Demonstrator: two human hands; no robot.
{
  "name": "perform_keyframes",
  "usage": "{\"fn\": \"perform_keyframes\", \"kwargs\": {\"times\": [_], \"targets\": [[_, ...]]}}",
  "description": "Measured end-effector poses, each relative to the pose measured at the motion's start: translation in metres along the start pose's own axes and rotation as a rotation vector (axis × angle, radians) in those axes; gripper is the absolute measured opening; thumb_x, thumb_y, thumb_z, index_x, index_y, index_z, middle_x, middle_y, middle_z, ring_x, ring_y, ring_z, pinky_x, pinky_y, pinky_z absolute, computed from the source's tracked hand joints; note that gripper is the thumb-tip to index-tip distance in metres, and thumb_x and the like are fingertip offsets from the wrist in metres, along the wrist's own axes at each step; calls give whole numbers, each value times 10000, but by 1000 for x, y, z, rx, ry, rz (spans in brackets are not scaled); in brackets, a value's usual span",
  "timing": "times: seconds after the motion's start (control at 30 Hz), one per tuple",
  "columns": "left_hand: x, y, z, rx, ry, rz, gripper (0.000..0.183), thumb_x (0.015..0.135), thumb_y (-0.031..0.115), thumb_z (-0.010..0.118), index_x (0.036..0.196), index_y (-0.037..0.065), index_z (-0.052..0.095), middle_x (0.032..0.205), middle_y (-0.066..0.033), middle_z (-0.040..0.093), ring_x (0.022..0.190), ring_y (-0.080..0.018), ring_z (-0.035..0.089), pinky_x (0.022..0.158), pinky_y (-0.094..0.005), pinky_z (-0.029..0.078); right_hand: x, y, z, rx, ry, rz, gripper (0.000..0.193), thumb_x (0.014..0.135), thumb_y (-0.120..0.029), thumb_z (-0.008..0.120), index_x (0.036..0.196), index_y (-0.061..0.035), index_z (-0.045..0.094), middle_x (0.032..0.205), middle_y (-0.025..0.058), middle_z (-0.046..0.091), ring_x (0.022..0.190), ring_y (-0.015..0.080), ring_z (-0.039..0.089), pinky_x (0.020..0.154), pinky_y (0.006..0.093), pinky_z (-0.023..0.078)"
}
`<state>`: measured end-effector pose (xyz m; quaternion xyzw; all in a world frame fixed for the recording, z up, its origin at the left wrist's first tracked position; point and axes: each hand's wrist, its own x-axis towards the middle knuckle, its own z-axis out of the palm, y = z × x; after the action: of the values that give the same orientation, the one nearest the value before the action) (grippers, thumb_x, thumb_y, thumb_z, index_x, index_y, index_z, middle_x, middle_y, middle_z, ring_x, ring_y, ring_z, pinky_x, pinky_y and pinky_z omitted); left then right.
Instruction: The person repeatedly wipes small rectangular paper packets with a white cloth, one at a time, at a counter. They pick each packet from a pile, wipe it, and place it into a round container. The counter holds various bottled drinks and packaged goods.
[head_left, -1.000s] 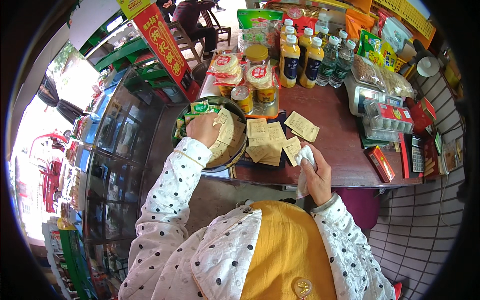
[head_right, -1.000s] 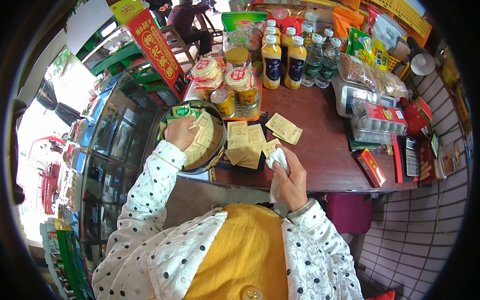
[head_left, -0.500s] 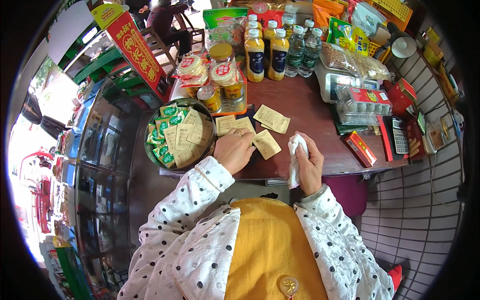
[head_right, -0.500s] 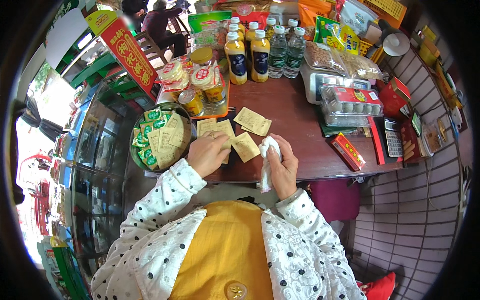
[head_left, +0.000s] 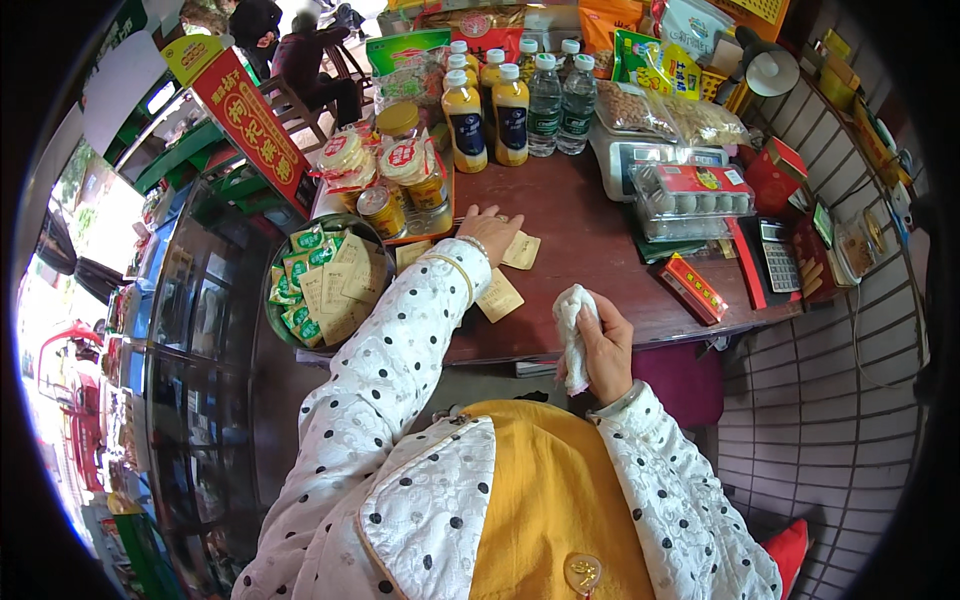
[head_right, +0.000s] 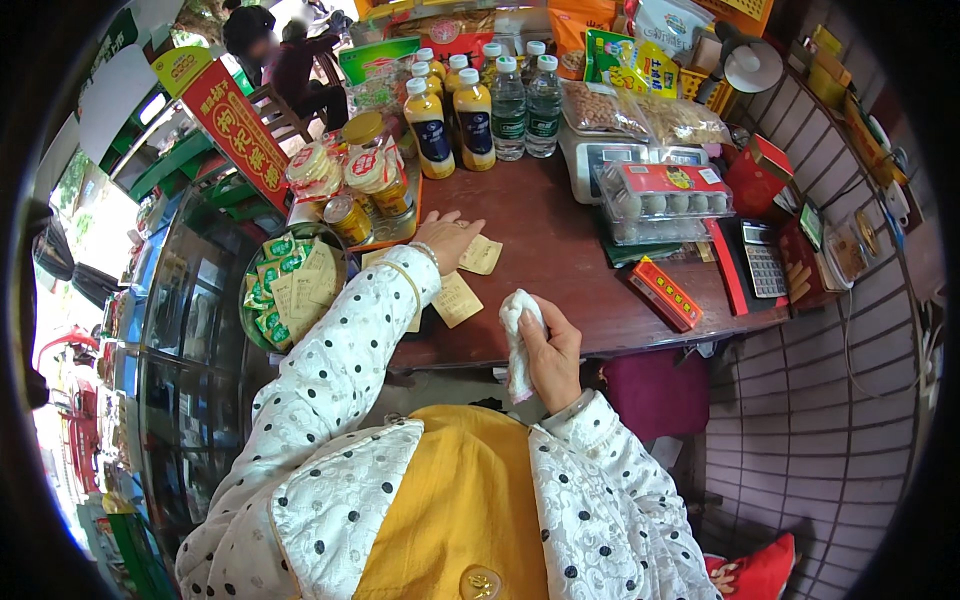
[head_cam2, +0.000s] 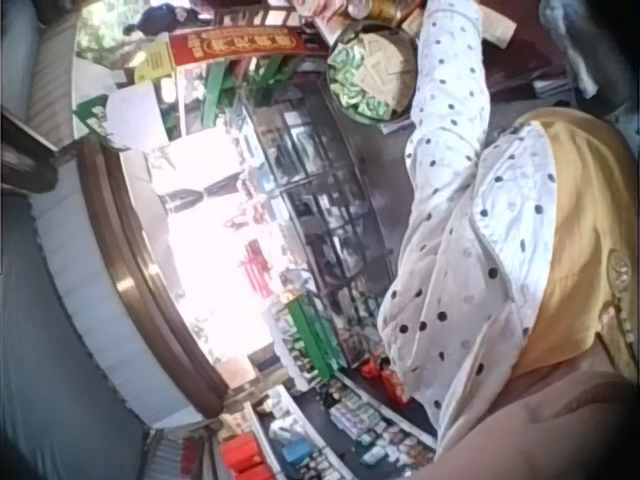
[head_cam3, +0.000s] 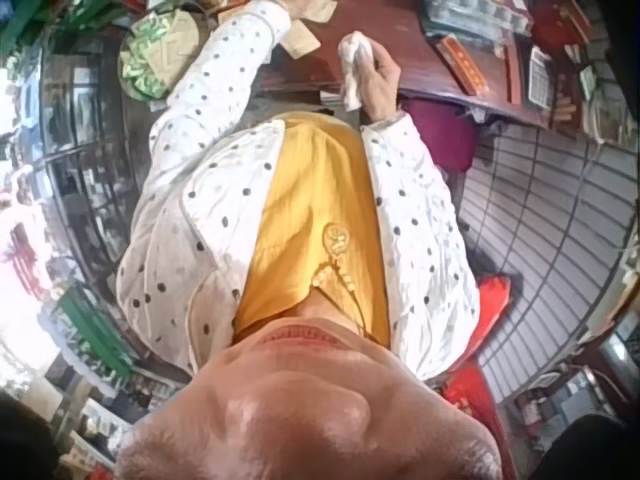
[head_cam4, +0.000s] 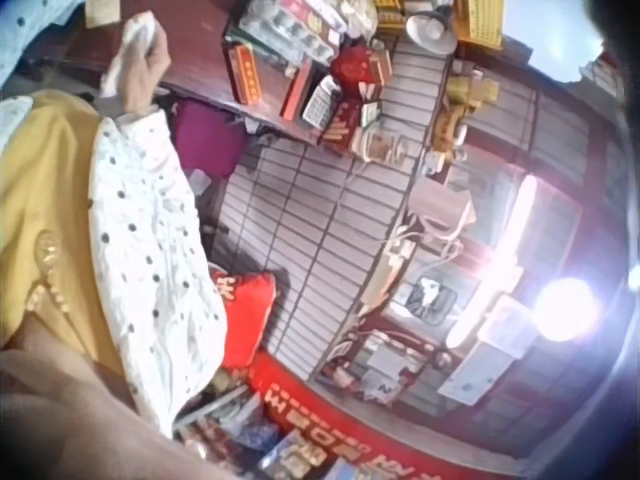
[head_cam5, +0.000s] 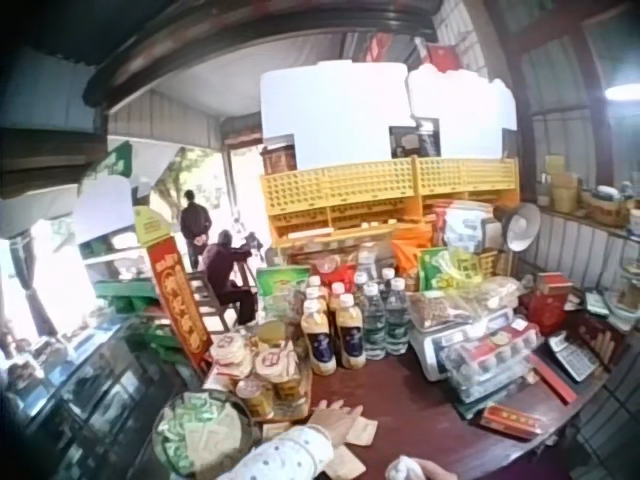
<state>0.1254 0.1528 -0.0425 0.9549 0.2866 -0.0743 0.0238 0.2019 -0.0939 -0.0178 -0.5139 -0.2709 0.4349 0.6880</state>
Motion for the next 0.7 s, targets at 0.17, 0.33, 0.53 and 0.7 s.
{"fn": "perform_keyframes", "kwargs": {"times": [0.17,0.33,0.53,0.7], "targets": [[-8,-6,-9,124,65,-30,347,737,70,658,1081,85,613,1098,-114,625,1111,-267,535,919,-411,389,-4,-8,-9,-16,12,16,263,963,-138,544,1169,20,586,908,30,645,668,65,559,561,214,466],[-12,-16,-5,-49,203,-62,236,685,177,735,867,52,649,973,-135,631,974,-312,581,845,-397,453,1,-3,-16,31,9,-35,269,961,-131,549,1174,29,585,952,33,647,787,68,572,669,209,475],[-45,10,-20,-876,377,-227,265,802,100,697,1008,-29,591,908,-140,683,883,-254,667,750,-335,515,17,-22,-10,-99,35,-201,260,956,-113,550,1177,22,580,962,28,638,802,59,554,684,204,466],[-77,73,-13,-1892,124,15,267,906,11,508,1166,34,562,1104,-43,625,986,-159,608,857,-306,495,36,-25,11,-344,-1,-617,311,893,-84,598,1189,3,560,1165,114,594,1075,217,550,904,320,442]]}}
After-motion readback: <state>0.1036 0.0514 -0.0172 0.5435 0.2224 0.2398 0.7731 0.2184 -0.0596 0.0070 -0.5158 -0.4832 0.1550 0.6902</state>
